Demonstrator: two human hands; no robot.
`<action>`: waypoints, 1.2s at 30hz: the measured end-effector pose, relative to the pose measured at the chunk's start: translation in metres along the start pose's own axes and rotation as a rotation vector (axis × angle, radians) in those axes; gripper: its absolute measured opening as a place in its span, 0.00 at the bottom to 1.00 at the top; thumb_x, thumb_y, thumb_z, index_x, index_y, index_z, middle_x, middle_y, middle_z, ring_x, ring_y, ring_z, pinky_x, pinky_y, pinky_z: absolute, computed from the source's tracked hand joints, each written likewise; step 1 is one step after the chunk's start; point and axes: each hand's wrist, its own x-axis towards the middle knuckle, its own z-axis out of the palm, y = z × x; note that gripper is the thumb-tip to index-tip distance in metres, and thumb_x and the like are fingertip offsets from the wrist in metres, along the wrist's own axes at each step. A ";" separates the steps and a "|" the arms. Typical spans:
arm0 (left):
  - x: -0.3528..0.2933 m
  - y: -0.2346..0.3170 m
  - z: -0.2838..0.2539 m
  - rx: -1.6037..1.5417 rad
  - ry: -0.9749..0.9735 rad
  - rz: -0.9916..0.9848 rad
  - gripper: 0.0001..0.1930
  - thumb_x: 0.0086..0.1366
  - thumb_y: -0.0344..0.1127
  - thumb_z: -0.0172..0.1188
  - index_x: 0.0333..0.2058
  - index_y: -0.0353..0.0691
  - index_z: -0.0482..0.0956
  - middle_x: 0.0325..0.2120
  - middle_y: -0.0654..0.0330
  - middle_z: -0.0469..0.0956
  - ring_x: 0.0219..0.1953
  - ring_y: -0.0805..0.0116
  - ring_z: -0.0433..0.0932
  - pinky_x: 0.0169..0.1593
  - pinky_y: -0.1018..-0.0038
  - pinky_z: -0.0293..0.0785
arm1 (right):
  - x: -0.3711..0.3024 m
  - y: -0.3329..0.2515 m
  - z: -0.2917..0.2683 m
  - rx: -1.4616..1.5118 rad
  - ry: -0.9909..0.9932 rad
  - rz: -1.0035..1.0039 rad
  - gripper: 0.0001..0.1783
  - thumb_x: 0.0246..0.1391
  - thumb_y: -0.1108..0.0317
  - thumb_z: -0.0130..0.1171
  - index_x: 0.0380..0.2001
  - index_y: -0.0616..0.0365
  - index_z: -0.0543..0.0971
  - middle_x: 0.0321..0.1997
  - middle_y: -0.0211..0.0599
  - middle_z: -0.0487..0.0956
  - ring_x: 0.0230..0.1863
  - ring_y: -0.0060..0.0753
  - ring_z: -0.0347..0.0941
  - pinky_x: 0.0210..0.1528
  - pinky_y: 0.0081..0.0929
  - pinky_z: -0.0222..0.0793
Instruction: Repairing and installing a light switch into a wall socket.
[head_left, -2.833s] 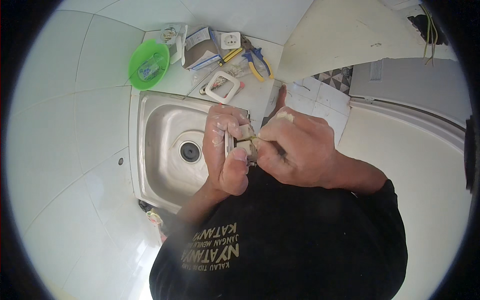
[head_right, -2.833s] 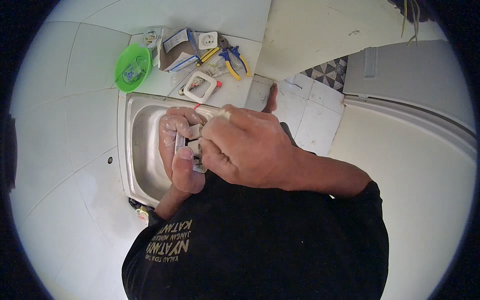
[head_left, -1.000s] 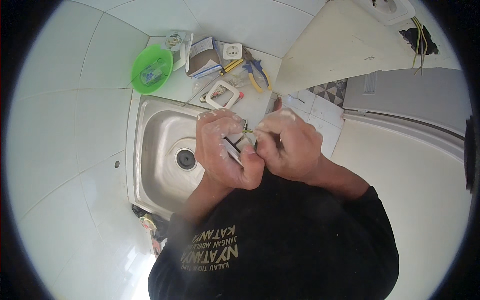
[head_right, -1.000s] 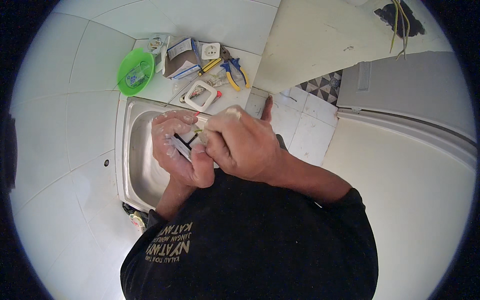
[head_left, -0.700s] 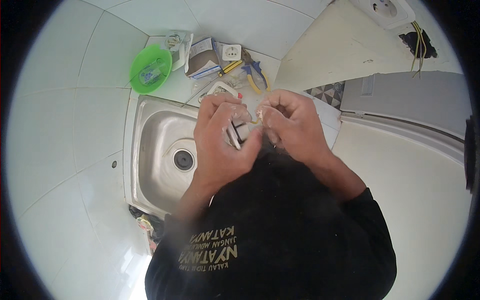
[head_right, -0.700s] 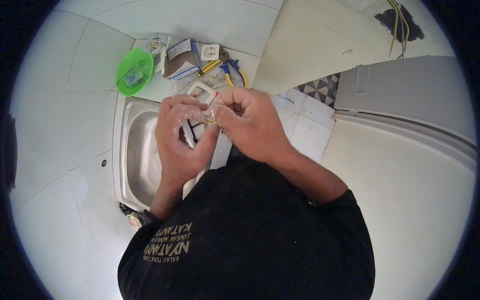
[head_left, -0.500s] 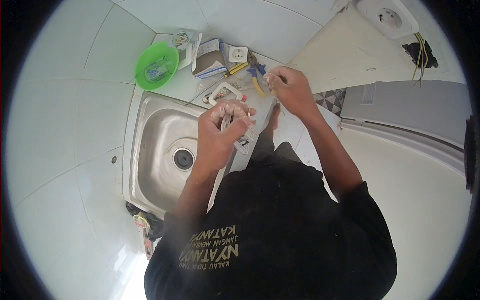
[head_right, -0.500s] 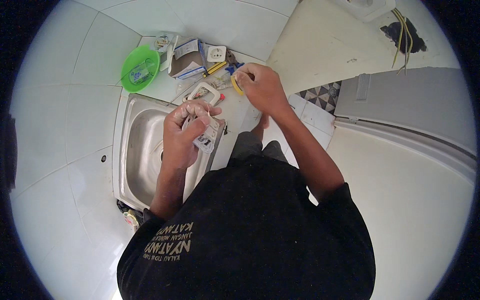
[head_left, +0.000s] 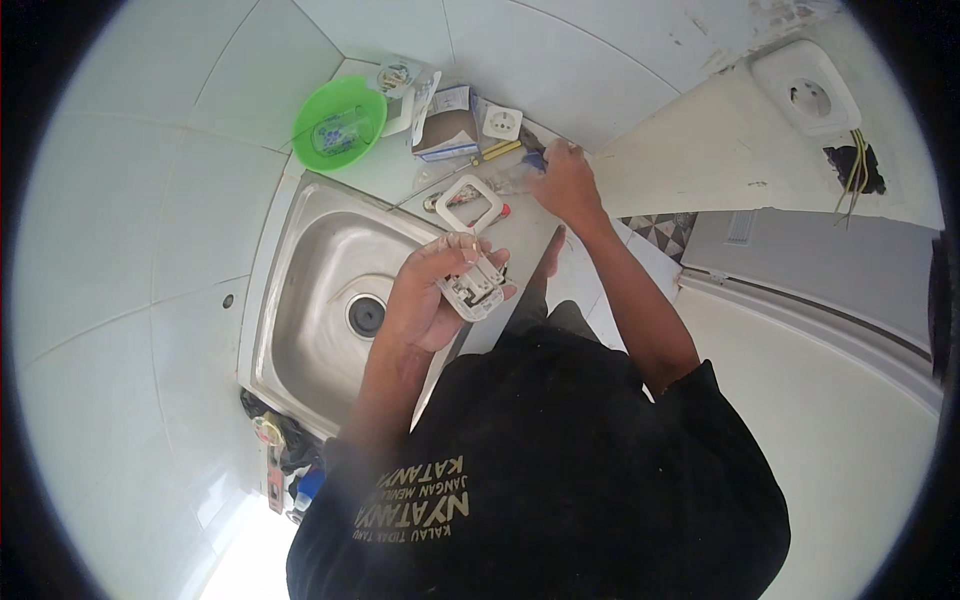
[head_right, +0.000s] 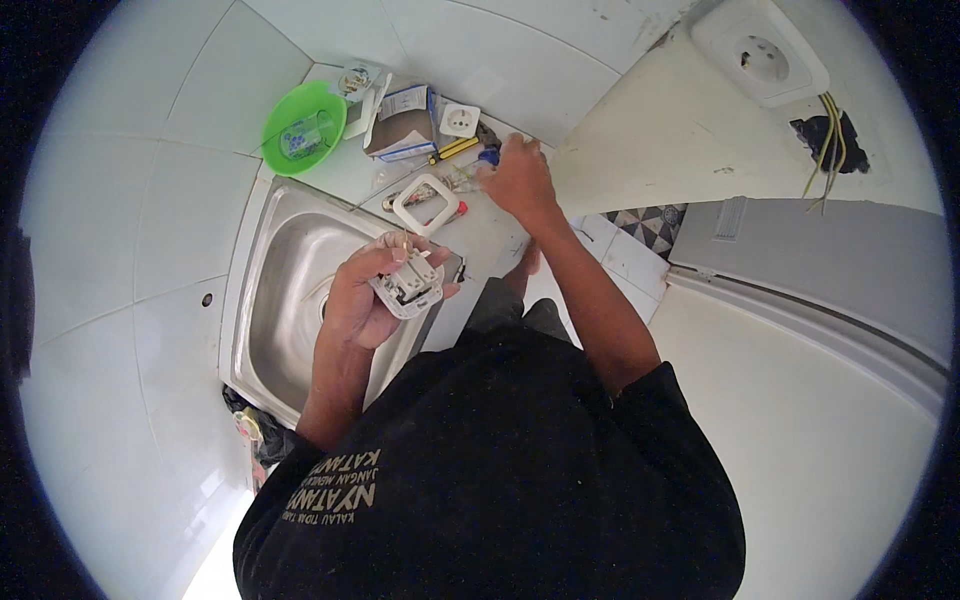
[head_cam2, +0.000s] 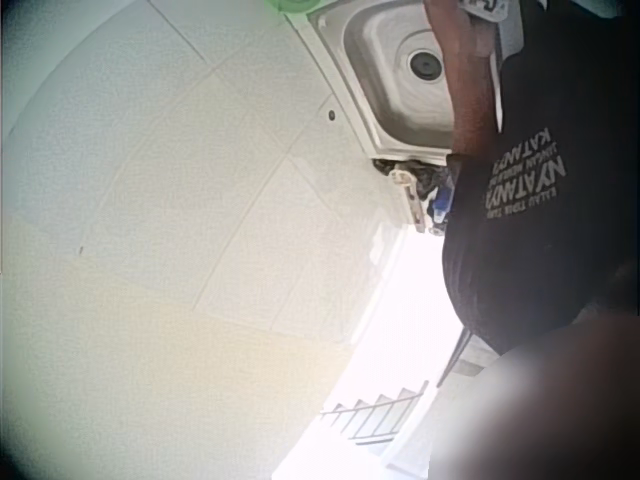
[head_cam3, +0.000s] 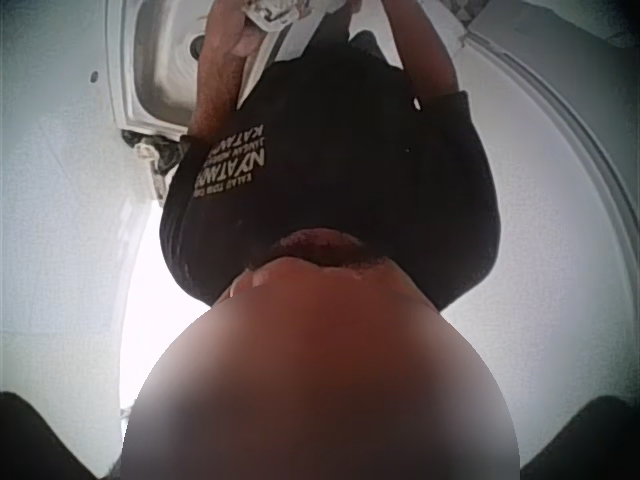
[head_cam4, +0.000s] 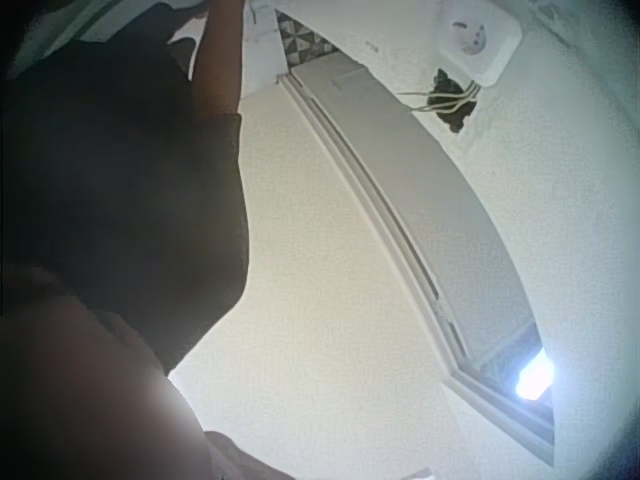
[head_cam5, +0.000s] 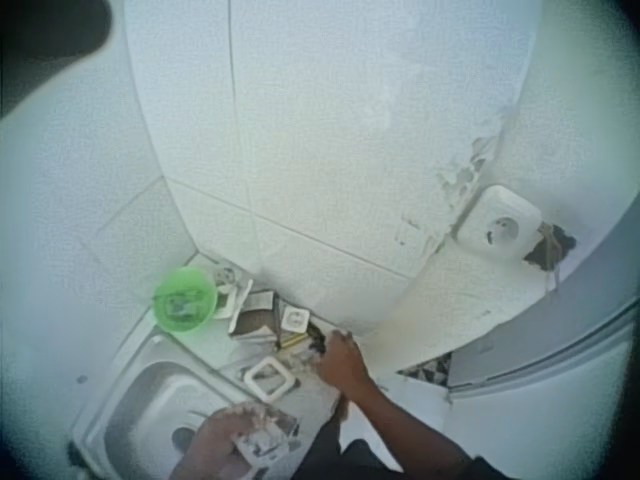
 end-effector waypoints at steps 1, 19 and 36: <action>-0.001 0.000 0.000 -0.004 0.004 -0.001 0.03 0.59 0.29 0.57 0.31 0.38 0.73 0.41 0.53 0.75 0.54 0.51 0.75 0.55 0.36 0.72 | -0.004 0.003 -0.003 -0.001 -0.006 0.000 0.23 0.47 0.59 0.63 0.40 0.64 0.71 0.42 0.61 0.73 0.44 0.63 0.74 0.45 0.50 0.72; -0.009 0.023 0.013 -0.035 -0.362 -0.238 0.10 0.61 0.32 0.57 0.37 0.31 0.74 0.45 0.32 0.75 0.39 0.38 0.82 0.37 0.46 0.84 | -0.095 -0.012 -0.165 0.470 -0.484 -0.457 0.16 0.38 0.69 0.66 0.34 0.58 0.80 0.45 0.45 0.80 0.42 0.54 0.76 0.51 0.42 0.71; -0.030 0.026 0.032 0.057 -0.366 -0.373 0.09 0.61 0.33 0.59 0.34 0.32 0.77 0.43 0.31 0.75 0.36 0.41 0.83 0.35 0.53 0.85 | -0.113 -0.032 -0.190 0.045 -0.116 -0.784 0.14 0.32 0.70 0.69 0.27 0.52 0.77 0.45 0.35 0.74 0.47 0.42 0.72 0.50 0.41 0.69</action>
